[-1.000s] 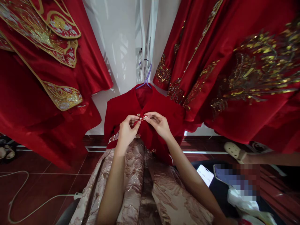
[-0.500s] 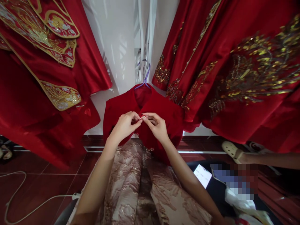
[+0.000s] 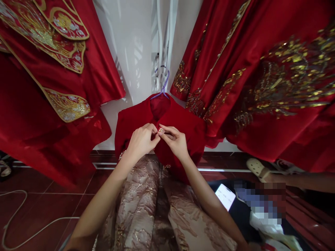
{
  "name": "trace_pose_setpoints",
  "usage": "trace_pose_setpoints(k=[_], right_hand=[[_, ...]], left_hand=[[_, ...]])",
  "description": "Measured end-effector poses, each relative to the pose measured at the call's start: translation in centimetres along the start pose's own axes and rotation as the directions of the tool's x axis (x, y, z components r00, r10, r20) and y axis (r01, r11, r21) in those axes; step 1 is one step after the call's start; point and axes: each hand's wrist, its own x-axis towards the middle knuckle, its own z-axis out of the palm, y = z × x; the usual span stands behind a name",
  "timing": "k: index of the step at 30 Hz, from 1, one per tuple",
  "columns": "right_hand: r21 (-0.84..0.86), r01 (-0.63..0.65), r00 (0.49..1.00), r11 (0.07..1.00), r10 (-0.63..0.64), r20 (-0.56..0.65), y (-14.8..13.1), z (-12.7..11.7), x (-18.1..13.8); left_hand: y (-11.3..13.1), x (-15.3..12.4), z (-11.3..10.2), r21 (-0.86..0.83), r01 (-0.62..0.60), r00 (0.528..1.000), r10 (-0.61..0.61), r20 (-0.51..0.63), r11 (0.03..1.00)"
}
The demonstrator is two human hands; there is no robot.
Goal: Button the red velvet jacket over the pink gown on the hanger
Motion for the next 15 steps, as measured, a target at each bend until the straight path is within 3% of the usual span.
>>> trace_pose_setpoints(k=[3,7,11,15], right_hand=[[0.004,-0.029,0.999,1.000,0.028,0.036,-0.2,-0.2,0.1],[-0.013,-0.035,0.998,0.999,0.035,0.048,-0.2,-0.5,0.2],[-0.054,0.005,0.998,0.999,-0.001,0.063,-0.3,-0.4,0.4],[-0.159,0.066,0.998,0.985,-0.064,0.016,0.0,0.5,-0.4]], left_hand=[[0.6,0.0,-0.2,0.132,0.015,1.000,-0.017,0.014,0.991],[0.3,0.4,-0.2,0.131,-0.033,0.999,0.028,0.041,0.991],[-0.3,0.5,0.6,0.024,-0.070,0.997,0.070,0.016,0.997],[-0.5,-0.8,2.2,-0.209,-0.030,0.996,0.012,-0.090,0.978]])
